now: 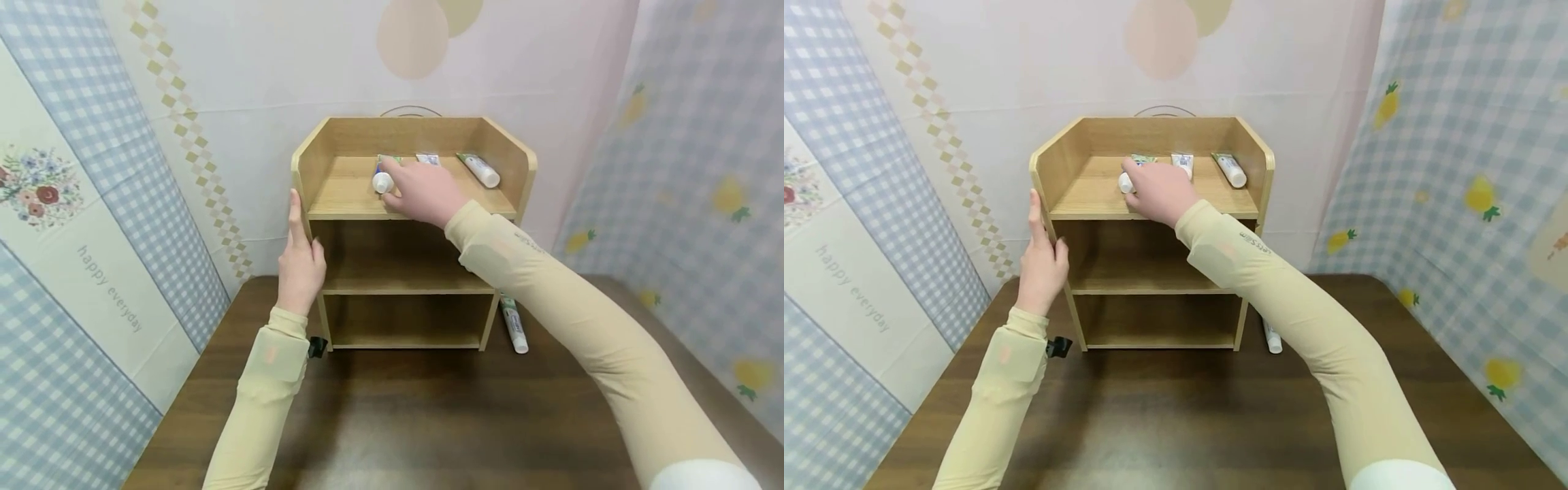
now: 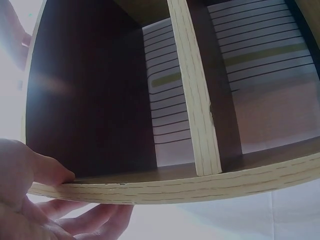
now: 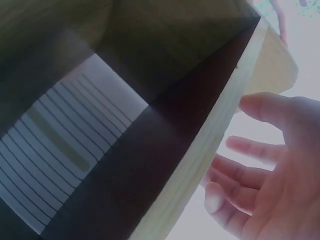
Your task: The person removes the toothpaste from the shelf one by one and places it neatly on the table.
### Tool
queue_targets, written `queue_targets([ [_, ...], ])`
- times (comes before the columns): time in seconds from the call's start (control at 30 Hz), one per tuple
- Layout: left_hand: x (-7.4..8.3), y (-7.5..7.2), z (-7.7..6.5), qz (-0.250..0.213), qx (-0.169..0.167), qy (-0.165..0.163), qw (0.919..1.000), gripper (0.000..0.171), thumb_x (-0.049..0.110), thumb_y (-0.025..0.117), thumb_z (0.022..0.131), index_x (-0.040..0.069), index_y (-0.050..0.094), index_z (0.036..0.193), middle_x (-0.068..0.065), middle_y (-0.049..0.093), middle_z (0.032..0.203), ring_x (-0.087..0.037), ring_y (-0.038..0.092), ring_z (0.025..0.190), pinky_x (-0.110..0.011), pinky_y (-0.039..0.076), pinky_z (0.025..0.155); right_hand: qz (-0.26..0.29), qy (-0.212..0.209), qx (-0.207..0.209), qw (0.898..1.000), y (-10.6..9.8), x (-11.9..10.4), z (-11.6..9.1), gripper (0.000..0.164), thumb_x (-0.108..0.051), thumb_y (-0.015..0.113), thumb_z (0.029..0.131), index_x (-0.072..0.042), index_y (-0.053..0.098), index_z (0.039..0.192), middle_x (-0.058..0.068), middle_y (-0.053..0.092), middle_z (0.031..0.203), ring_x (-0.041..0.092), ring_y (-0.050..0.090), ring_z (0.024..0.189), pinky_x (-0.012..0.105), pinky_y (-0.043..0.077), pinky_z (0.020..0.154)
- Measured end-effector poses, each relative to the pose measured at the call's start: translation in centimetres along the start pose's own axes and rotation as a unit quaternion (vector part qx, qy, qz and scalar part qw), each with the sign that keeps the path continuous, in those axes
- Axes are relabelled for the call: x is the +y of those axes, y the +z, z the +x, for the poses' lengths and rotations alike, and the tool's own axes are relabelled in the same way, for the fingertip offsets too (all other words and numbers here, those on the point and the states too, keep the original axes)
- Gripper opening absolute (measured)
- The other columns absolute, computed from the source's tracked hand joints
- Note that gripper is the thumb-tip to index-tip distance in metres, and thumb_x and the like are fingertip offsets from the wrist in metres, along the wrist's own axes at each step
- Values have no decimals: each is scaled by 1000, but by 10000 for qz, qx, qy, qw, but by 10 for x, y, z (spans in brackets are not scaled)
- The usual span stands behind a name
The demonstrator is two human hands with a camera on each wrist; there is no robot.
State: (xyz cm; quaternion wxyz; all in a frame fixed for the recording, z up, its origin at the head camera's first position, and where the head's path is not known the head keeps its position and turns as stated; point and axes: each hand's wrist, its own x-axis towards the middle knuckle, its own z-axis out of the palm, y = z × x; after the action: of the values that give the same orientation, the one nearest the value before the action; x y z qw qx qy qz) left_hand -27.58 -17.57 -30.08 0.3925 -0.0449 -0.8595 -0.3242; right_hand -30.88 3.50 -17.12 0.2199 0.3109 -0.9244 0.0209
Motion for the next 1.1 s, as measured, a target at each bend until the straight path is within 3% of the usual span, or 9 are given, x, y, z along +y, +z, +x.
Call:
queue_targets([
  [0.33,-4,-4,-2,66,-1,61,10000,81,3,47,93,28,2,156,-14,34,156,-31,41,50,-41,38,49,350,201,-683,9968,4,-1,21,51,-37,50,94,-20,43,141,16,60,125,30,61,108,48,50,85],
  [0.57,-4,-7,-2,53,-3,64,10000,81,3,47,93,28,2,156,-16,34,156,-34,43,53,-44,39,52,91,181,-1256,9919,6,-5,32,58,-45,46,97,-20,39,148,16,53,142,32,53,127,50,48,95],
  [0.87,-5,-7,-5,73,-17,89,9999,81,2,47,93,28,2,156,-14,33,157,-32,42,51,-42,38,50,187,172,-1016,9945,10,-5,26,47,-42,48,96,-16,49,136,17,66,116,31,63,105,48,51,82],
  [1.1,-6,-7,-5,57,78,139,9999,82,1,47,93,29,2,156,-16,34,156,-30,40,50,-41,37,49,-5,78,-416,9991,13,-9,17,36,-37,51,95,-16,52,124,15,66,93,29,63,90,47,52,72],
])
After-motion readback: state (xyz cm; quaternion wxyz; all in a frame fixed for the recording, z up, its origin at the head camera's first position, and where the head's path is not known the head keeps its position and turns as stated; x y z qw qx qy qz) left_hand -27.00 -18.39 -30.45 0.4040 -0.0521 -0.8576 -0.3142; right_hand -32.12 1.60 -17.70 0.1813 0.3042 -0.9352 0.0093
